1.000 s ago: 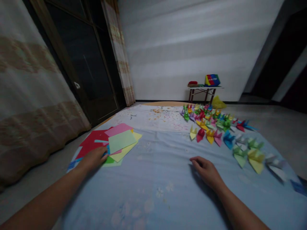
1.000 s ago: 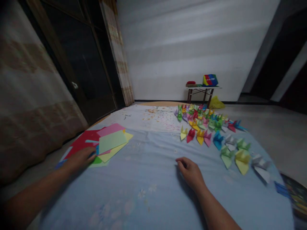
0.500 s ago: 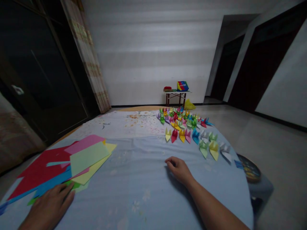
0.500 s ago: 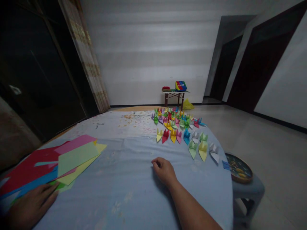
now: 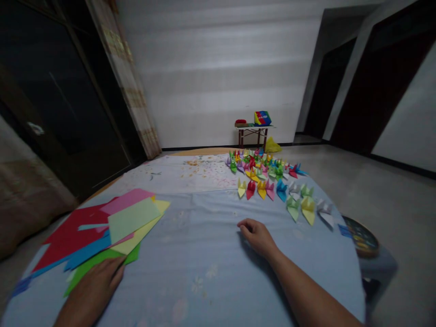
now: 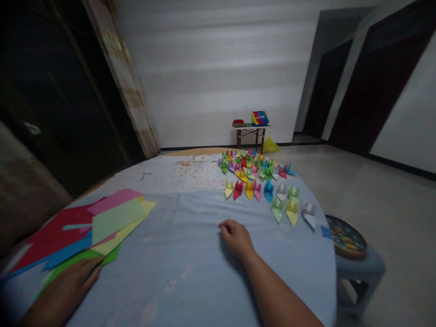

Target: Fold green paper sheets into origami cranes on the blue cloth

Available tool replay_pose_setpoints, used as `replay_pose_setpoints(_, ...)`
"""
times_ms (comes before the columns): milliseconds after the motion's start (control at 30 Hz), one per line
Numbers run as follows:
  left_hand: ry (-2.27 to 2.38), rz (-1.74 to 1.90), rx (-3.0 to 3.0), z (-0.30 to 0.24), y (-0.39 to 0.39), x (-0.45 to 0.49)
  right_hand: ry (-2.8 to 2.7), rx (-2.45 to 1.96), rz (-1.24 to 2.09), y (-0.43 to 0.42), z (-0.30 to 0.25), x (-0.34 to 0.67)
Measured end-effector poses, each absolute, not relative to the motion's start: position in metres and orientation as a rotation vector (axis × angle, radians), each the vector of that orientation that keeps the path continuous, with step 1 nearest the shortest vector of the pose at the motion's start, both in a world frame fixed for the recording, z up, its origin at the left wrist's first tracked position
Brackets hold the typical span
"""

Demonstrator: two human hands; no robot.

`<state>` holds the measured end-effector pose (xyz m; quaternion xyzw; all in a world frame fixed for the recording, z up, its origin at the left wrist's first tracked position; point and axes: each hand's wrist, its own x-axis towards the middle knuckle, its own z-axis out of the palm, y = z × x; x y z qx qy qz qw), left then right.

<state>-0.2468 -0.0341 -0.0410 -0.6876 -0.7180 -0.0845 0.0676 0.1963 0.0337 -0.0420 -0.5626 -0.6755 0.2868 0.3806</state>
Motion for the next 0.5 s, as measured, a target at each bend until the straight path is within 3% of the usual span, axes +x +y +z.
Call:
replay_pose_setpoints(167, -2.209, -0.054, -2.043, -0.009, -0.052, -0.197, -1.766, -1.413, 0.752, 0.035, -0.05, 0.2)
replay_pose_setpoints(500, -2.047, -0.147, -2.295, -0.016, -0.064, -0.151, -1.797, -1.445, 0.731, 0.032, -0.05, 0.201)
